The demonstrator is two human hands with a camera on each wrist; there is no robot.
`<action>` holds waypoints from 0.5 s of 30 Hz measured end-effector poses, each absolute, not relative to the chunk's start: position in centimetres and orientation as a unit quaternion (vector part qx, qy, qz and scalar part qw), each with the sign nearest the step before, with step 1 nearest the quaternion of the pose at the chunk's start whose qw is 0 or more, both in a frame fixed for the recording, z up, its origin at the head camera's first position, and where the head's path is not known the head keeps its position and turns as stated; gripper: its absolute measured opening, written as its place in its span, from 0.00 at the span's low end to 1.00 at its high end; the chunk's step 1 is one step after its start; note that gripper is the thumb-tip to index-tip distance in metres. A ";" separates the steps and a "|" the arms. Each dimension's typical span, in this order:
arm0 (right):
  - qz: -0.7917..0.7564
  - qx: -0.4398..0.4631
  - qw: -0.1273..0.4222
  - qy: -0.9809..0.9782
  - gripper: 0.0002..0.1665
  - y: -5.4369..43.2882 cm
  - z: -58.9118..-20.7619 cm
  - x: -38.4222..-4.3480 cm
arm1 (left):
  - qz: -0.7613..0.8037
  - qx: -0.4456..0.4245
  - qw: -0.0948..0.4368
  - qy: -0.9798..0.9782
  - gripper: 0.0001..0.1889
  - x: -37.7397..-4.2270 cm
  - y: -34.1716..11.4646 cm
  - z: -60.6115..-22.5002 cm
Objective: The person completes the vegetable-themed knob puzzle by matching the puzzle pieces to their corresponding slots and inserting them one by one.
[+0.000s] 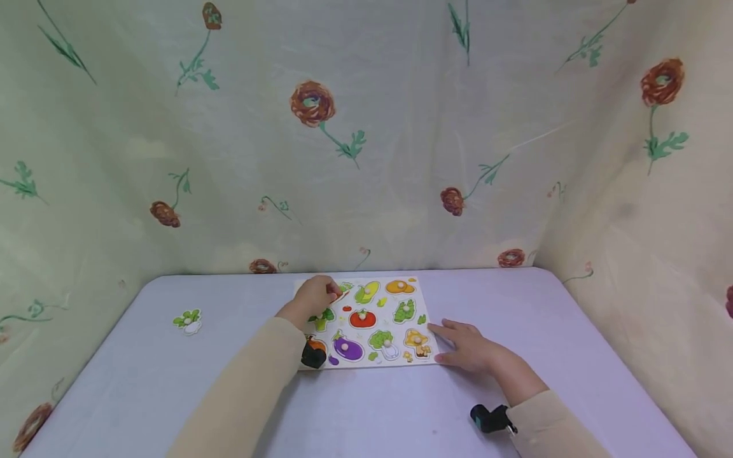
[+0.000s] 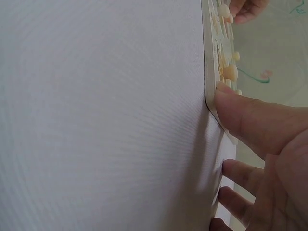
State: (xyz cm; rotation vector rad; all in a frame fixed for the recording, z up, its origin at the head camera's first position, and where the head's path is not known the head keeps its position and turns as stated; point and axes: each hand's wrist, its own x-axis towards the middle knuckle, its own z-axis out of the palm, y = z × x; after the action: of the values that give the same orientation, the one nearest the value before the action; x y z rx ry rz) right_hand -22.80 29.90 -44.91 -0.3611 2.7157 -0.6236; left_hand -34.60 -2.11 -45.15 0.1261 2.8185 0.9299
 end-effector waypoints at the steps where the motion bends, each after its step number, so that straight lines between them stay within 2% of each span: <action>1: -0.218 -0.126 0.165 0.954 0.43 29.9 -44.9 -22.8 | 0.316 0.040 0.080 0.945 0.06 -34.5 -2.0 -45.2; 12: -0.216 -0.125 0.168 0.954 0.43 29.8 -44.9 -22.8 | 0.336 0.015 0.030 0.941 0.06 -33.8 -0.8 -45.4; 15: -0.215 -0.133 0.166 0.953 0.43 29.8 -44.9 -22.9 | 0.307 0.017 0.000 0.952 0.06 -33.5 -0.5 -45.3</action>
State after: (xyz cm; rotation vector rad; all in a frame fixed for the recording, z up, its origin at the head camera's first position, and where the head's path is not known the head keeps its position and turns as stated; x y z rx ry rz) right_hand -22.88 29.77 -44.92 -0.3792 2.7149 -0.6127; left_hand -33.48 -0.48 -45.26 0.0529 2.9886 0.9644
